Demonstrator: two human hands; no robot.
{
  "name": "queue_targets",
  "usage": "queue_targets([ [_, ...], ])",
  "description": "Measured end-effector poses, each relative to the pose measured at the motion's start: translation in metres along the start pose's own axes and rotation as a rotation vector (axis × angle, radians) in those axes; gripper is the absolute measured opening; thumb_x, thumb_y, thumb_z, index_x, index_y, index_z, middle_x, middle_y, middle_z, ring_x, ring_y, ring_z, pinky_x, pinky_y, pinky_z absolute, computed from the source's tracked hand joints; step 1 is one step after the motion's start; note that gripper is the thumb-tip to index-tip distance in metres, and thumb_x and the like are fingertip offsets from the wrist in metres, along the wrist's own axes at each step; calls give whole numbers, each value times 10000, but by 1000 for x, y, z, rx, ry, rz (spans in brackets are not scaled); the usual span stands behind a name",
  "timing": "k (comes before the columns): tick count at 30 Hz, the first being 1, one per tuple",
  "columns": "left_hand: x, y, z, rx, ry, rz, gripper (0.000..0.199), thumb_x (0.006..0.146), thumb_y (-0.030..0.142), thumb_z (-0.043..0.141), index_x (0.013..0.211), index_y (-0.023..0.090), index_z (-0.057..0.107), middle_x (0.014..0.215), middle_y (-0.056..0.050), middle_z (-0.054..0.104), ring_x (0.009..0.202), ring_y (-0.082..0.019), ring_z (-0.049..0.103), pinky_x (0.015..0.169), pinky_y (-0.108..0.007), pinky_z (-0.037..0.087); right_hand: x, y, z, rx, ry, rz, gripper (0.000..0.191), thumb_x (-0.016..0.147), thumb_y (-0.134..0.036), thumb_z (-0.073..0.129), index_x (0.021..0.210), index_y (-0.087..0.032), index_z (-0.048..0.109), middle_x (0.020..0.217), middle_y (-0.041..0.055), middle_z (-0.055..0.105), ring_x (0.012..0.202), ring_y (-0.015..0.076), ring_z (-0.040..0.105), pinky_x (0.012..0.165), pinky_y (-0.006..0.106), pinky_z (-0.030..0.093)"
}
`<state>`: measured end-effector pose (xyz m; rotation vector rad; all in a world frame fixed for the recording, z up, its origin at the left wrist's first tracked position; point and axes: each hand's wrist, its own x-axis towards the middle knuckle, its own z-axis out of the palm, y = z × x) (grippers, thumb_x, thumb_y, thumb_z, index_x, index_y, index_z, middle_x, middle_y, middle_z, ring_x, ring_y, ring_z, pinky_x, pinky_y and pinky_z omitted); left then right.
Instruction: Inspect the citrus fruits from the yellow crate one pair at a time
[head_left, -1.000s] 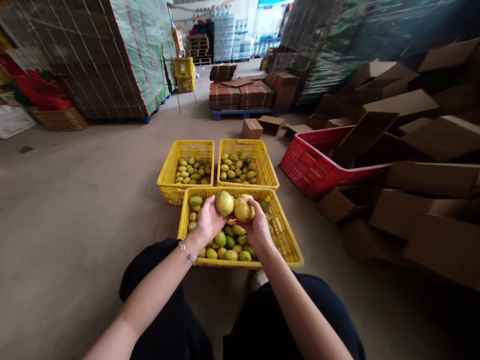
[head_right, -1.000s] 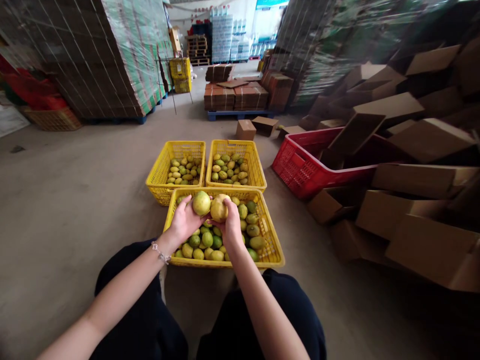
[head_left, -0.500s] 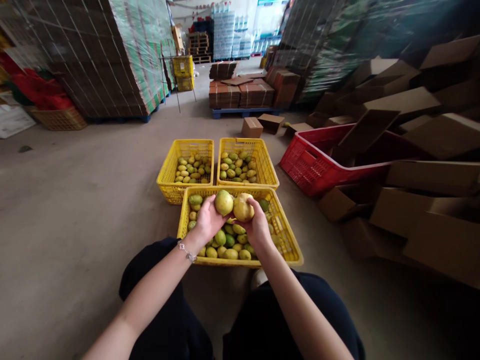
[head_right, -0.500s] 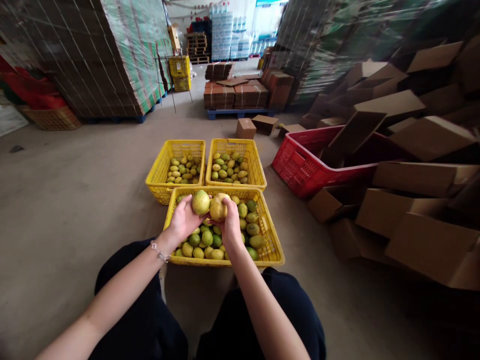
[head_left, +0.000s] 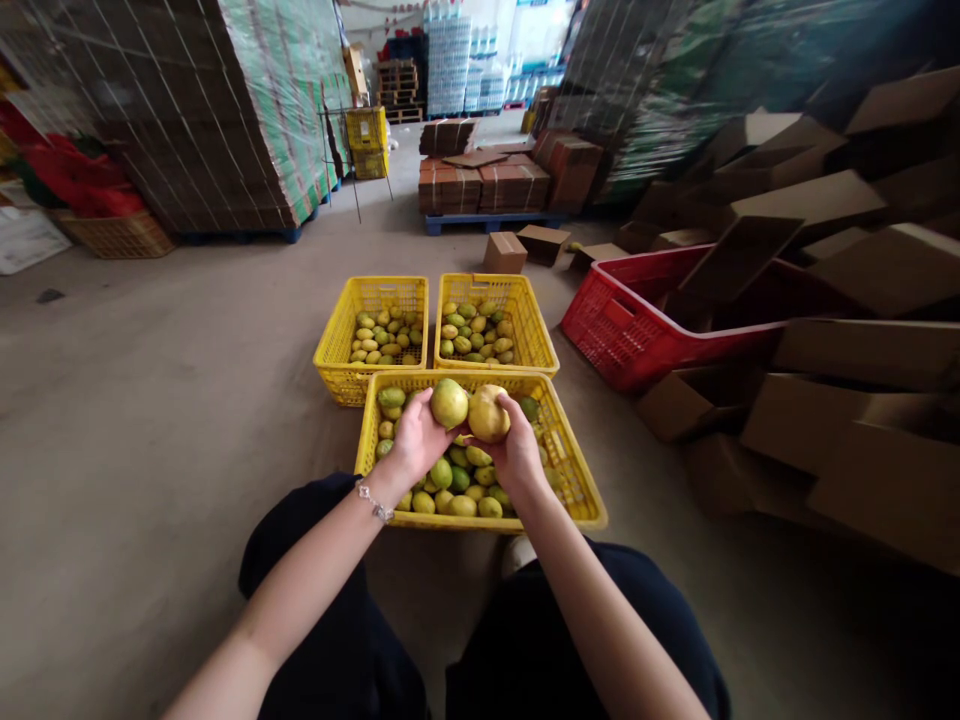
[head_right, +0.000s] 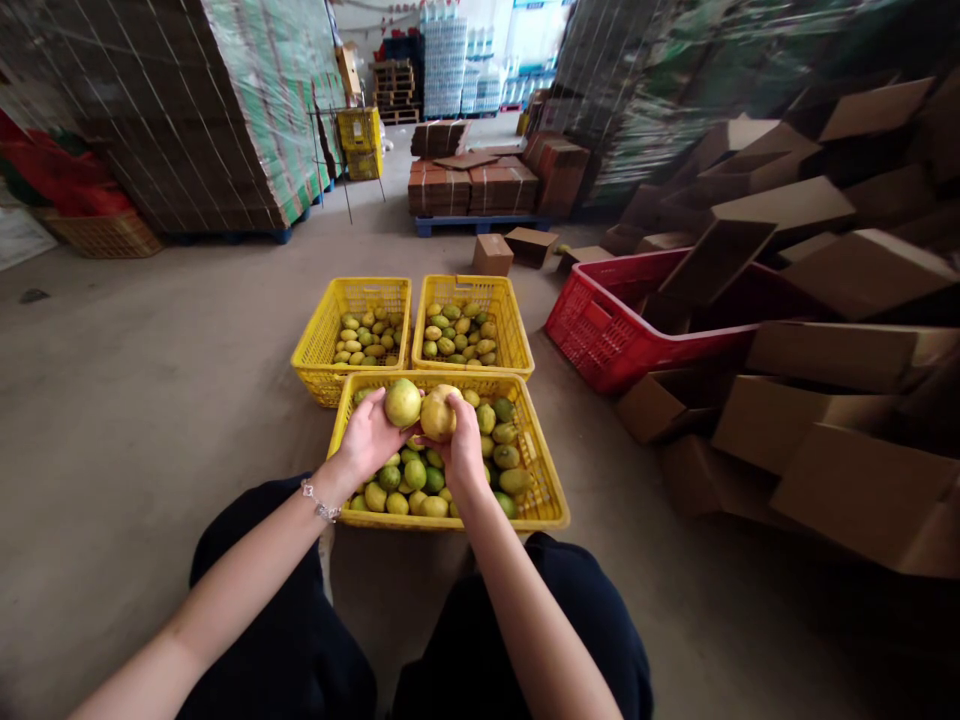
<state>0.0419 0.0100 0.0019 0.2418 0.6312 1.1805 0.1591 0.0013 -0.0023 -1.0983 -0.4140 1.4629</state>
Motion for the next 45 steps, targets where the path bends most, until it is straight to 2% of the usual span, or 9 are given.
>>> queue_targets([
  [5,-5,3,5,66,-18,-104,392,938,333,298,999,110,616,974,-138,679,983,-245,616,819,-359,495,-1,-8,3,79,17,194,149,856,-296,500,874,-167,572,647,16,658,492,162,623,396,270,547],
  [9,-6,3,6,92,0,-129,371,946,314,307,1078,112,590,1004,-123,681,969,-228,619,781,-328,495,1,-9,2,117,34,252,125,848,-295,529,870,-178,565,618,11,651,487,164,625,420,288,567],
  [18,-2,1,0,70,-5,-105,335,919,341,398,1077,122,596,1016,-120,680,906,-225,625,705,-305,490,1,-7,0,91,17,259,158,821,-340,559,875,-192,573,622,14,652,499,171,631,435,290,567],
  [24,-4,2,2,79,1,-104,334,913,343,412,1081,132,607,985,-103,688,904,-228,628,755,-326,501,1,-7,0,67,28,255,173,819,-339,541,893,-187,572,633,26,660,502,181,635,447,299,562],
  [28,-3,2,1,74,9,-95,325,923,334,395,1004,124,629,963,-110,686,930,-225,624,788,-324,501,0,-7,1,33,13,253,183,816,-336,519,858,-171,589,619,32,652,483,171,612,415,276,526],
  [32,-2,5,-2,19,33,-22,289,911,326,431,977,152,653,949,-78,689,916,-213,629,817,-343,499,-1,-6,1,2,-2,106,178,747,-338,591,855,-198,611,675,-5,655,544,157,604,406,238,478],
  [37,-2,7,-4,8,48,45,258,863,326,519,792,144,688,793,-42,691,728,-154,635,726,-269,491,-6,0,5,7,-96,-95,282,722,-482,599,770,-207,639,752,4,678,765,191,648,638,269,527],
  [40,-2,4,-6,41,81,48,274,830,334,565,654,143,653,656,-24,652,610,-124,601,658,-240,466,-10,6,7,-60,-140,-214,312,744,-496,565,683,-198,634,708,19,670,765,205,642,703,296,515],
  [45,-1,1,-8,46,107,54,252,780,309,575,599,143,634,636,-12,638,568,-109,577,627,-234,445,-17,9,7,-228,-123,-437,303,770,-469,547,649,-208,643,709,11,662,715,191,604,737,306,478],
])
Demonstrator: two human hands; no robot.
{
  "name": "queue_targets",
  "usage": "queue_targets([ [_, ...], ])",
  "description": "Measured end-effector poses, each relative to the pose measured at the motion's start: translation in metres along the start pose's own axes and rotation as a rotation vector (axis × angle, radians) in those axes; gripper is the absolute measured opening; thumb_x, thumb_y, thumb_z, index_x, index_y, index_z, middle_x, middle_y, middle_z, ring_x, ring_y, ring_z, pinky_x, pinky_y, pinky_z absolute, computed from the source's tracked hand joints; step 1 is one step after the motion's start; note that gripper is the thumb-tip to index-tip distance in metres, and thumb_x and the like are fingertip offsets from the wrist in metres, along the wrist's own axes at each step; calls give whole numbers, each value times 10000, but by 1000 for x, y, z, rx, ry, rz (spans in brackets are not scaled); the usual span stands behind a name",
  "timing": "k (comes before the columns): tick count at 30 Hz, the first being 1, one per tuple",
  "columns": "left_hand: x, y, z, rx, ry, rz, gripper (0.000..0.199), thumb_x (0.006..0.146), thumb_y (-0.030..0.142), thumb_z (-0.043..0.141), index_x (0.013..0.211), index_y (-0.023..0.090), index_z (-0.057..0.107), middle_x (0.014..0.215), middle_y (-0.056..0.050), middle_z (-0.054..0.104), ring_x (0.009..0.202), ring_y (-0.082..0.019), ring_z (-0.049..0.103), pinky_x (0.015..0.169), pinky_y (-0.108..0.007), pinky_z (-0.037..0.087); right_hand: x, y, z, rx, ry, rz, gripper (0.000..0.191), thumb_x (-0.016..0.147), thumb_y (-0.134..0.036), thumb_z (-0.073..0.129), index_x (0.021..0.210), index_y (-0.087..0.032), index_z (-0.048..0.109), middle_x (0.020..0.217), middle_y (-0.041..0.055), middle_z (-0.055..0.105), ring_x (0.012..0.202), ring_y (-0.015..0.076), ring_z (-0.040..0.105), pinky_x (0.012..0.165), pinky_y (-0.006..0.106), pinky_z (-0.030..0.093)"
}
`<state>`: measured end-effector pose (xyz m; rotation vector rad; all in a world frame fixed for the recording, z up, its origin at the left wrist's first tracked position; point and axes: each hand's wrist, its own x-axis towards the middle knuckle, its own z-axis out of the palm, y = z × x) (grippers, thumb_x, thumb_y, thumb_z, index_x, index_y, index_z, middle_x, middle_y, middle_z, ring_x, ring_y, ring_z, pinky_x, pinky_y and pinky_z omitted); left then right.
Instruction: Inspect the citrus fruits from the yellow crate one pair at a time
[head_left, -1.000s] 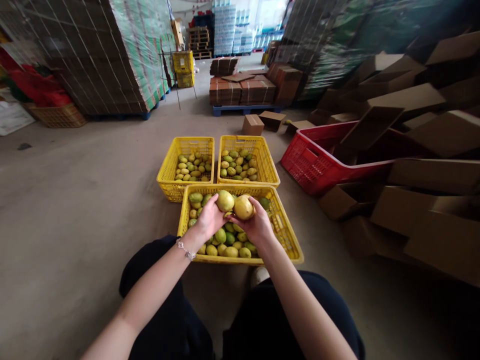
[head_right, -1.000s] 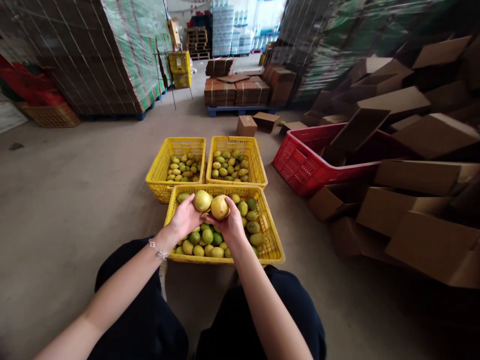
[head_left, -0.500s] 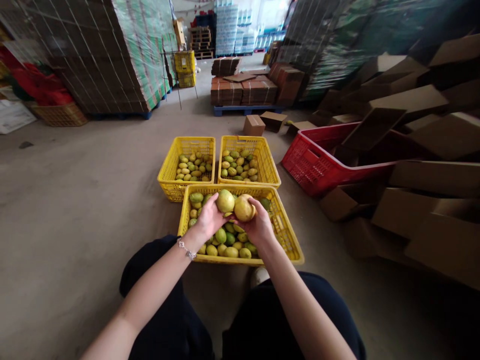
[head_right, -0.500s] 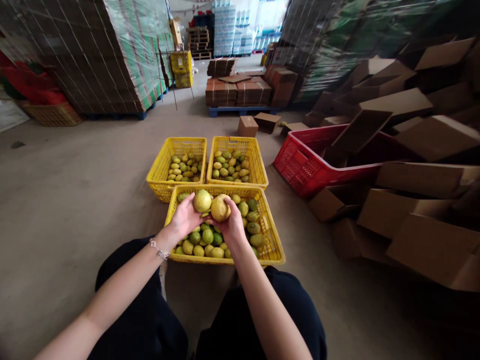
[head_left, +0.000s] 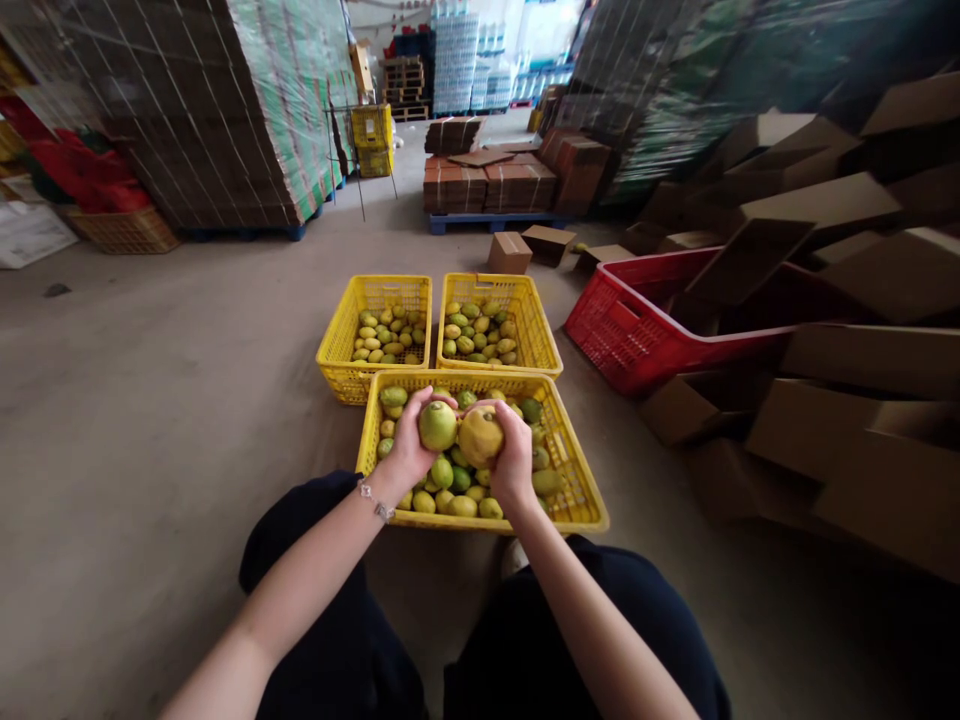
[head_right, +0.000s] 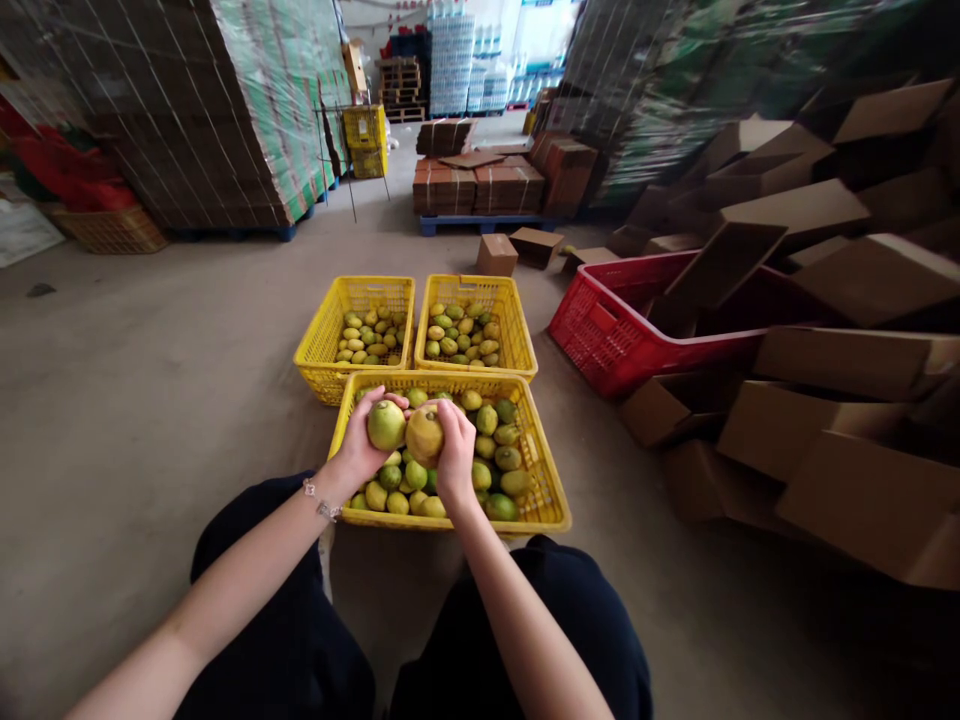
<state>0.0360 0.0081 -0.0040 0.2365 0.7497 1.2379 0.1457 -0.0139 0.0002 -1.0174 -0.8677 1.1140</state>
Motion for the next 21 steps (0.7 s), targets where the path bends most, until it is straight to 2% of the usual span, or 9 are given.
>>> queue_targets([
  [4,-2,0,0,39,-103,113,304,784,296,511,554,144,640,645,-28,634,595,-116,560,656,-245,445,-3,-5,-2,-62,-80,-85,299,778,-453,536,635,-224,665,728,21,666,753,208,606,753,316,470],
  [8,-9,2,-1,205,-214,292,404,833,268,422,518,157,649,601,-46,589,635,-151,541,706,-266,432,-7,-8,-5,-91,-151,-145,333,795,-464,495,671,-229,695,736,35,673,761,230,613,748,338,473],
  [11,-15,6,-4,307,-210,380,404,850,227,429,515,179,650,613,-50,593,683,-174,544,788,-279,416,-9,-9,-7,-132,-161,-175,358,804,-470,466,685,-233,706,738,38,676,759,237,618,732,345,473],
  [14,-19,9,-8,365,-212,402,368,841,207,462,536,197,666,658,-49,619,730,-191,552,843,-292,399,-11,-8,-9,-145,-152,-166,349,787,-478,491,679,-229,711,733,43,673,730,235,610,724,349,469],
  [17,-21,12,-8,447,-237,449,345,830,207,480,554,200,687,673,-60,622,749,-207,547,842,-304,388,-11,-7,-10,-144,-127,-133,344,758,-499,536,665,-222,717,724,47,664,708,231,593,734,349,465],
  [21,-25,16,-6,622,-321,620,361,840,240,455,605,192,724,686,-72,614,718,-210,520,793,-311,385,-11,-5,-9,-170,-150,-171,351,792,-491,506,688,-232,720,730,35,665,714,224,589,733,342,461],
])
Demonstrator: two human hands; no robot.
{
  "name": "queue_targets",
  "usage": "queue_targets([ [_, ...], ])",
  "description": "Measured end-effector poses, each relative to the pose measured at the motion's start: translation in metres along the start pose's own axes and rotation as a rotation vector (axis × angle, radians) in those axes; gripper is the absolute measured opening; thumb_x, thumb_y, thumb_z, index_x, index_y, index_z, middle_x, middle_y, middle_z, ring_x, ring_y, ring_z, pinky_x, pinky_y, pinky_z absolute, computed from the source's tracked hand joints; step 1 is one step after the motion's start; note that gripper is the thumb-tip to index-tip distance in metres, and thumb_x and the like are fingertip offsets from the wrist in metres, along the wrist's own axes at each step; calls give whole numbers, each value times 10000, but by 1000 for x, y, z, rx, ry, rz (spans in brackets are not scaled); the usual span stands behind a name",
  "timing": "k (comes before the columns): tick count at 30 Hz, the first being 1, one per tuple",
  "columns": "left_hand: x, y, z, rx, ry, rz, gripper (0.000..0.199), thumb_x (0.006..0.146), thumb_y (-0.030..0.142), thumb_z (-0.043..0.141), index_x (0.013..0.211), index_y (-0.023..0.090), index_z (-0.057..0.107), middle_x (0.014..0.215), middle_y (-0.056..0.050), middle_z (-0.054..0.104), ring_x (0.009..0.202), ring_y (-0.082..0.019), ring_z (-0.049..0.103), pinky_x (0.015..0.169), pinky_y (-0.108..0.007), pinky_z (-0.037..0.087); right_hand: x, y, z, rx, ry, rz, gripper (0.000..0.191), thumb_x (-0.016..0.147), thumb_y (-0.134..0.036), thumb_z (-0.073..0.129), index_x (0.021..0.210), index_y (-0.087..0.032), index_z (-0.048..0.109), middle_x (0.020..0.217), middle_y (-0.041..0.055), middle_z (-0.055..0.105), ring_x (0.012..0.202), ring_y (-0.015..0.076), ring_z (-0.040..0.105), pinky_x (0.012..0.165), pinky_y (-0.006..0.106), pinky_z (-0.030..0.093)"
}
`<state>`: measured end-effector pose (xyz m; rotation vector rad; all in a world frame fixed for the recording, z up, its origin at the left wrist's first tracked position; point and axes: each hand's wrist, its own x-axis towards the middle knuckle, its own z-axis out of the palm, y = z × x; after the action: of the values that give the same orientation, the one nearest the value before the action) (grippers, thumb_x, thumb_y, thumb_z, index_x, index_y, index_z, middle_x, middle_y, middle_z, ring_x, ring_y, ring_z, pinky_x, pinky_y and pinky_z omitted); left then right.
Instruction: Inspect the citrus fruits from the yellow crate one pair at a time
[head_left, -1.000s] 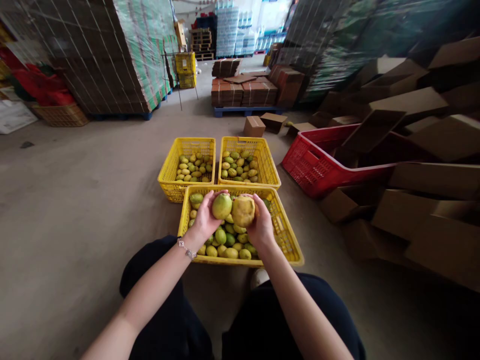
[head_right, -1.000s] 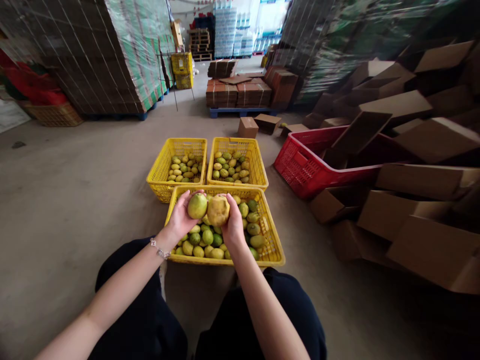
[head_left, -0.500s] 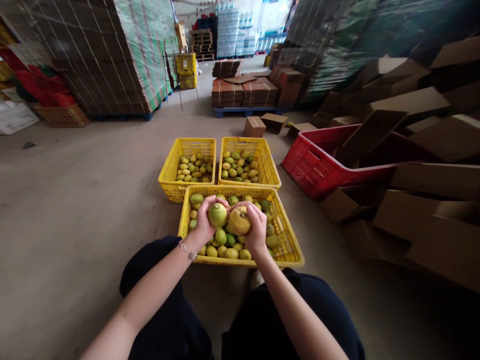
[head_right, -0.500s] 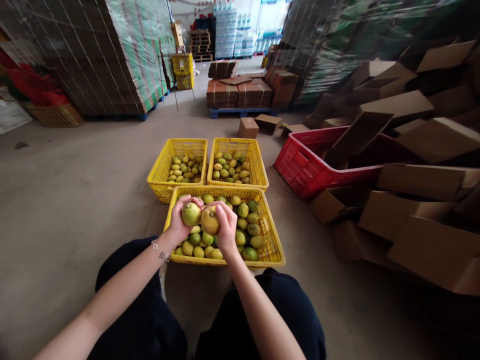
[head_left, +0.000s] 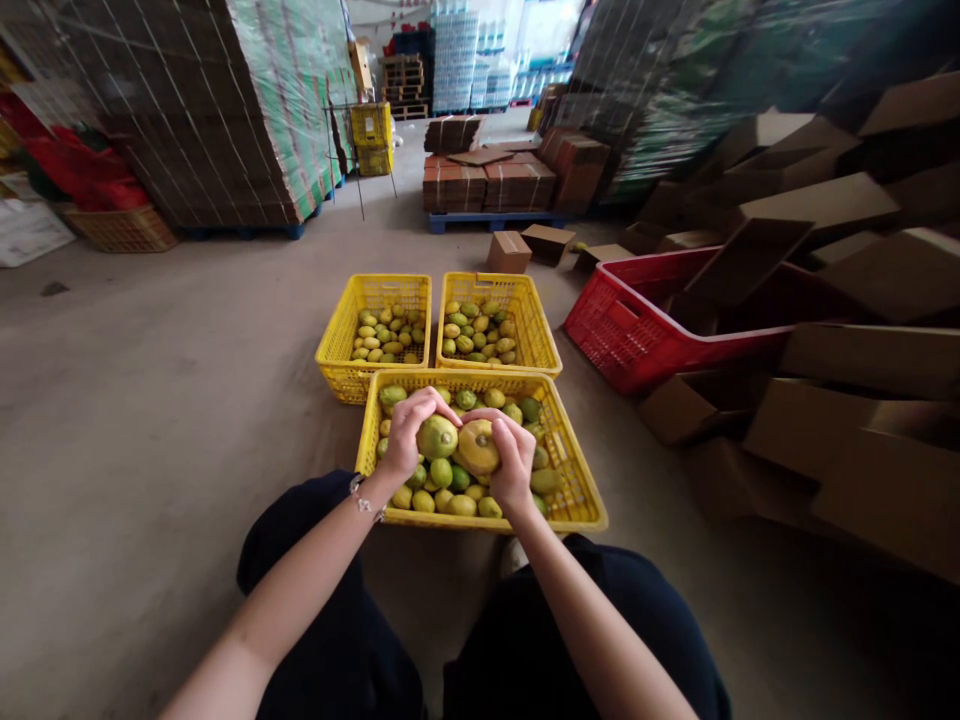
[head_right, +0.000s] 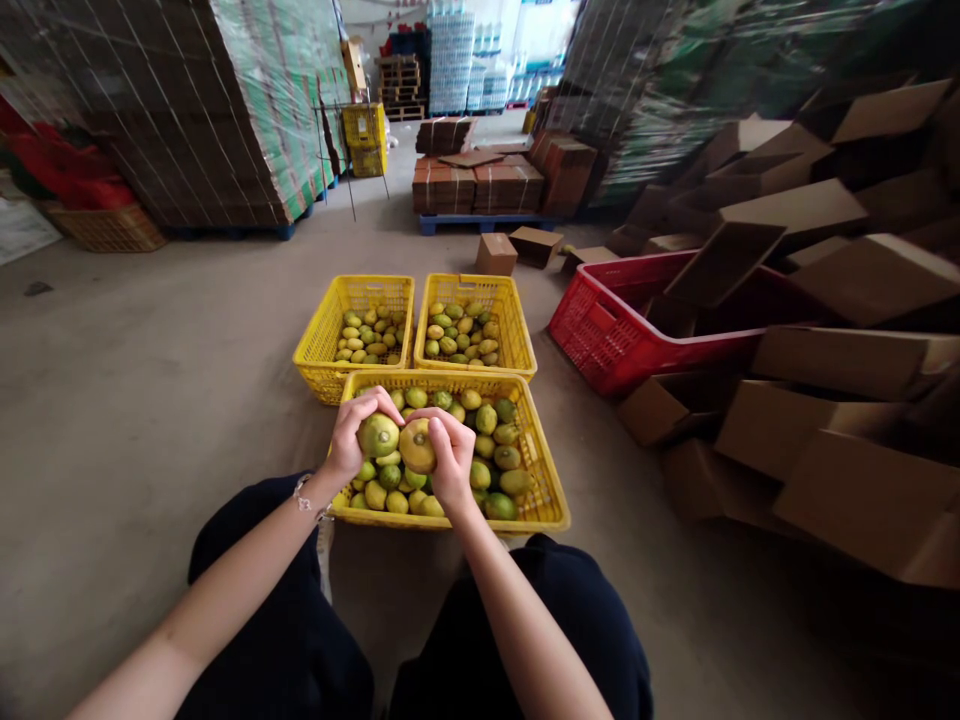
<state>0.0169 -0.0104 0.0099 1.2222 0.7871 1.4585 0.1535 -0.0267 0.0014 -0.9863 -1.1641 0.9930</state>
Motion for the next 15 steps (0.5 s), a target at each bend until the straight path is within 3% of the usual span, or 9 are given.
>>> queue_targets([
  [4,1,-1,1,-1,2,-16,350,843,256,463,601,196,709,692,-65,627,722,-205,530,786,-299,390,1,2,2,13,5,25,359,792,-506,511,675,-234,714,733,30,667,725,222,589,732,337,462],
  [6,3,-6,3,-69,105,-96,322,833,242,477,590,190,681,689,-54,633,720,-191,544,774,-282,395,2,5,4,29,36,49,383,818,-505,476,686,-230,707,739,27,664,740,215,590,746,329,460],
  [8,6,-12,6,-179,317,-220,294,825,211,470,588,181,642,665,-28,617,678,-158,544,726,-257,400,5,10,7,57,72,72,344,841,-479,463,779,-235,698,769,12,663,771,200,591,774,317,460],
  [11,11,-20,8,-388,615,-501,242,829,226,456,630,181,586,621,13,579,594,-120,529,653,-236,412,9,21,12,105,147,175,208,759,-436,615,839,-247,649,794,-24,642,785,167,580,759,275,474],
  [13,13,-23,7,-487,667,-716,201,832,283,472,673,192,556,609,21,576,575,-128,539,641,-251,441,12,26,16,156,193,310,234,662,-406,724,786,-240,616,754,-42,620,740,150,572,687,244,489],
  [15,14,-24,5,-561,632,-827,168,826,304,488,701,199,531,609,17,580,576,-143,557,638,-277,472,15,26,18,270,221,470,263,621,-375,764,756,-224,596,707,-48,615,678,138,576,609,225,497],
])
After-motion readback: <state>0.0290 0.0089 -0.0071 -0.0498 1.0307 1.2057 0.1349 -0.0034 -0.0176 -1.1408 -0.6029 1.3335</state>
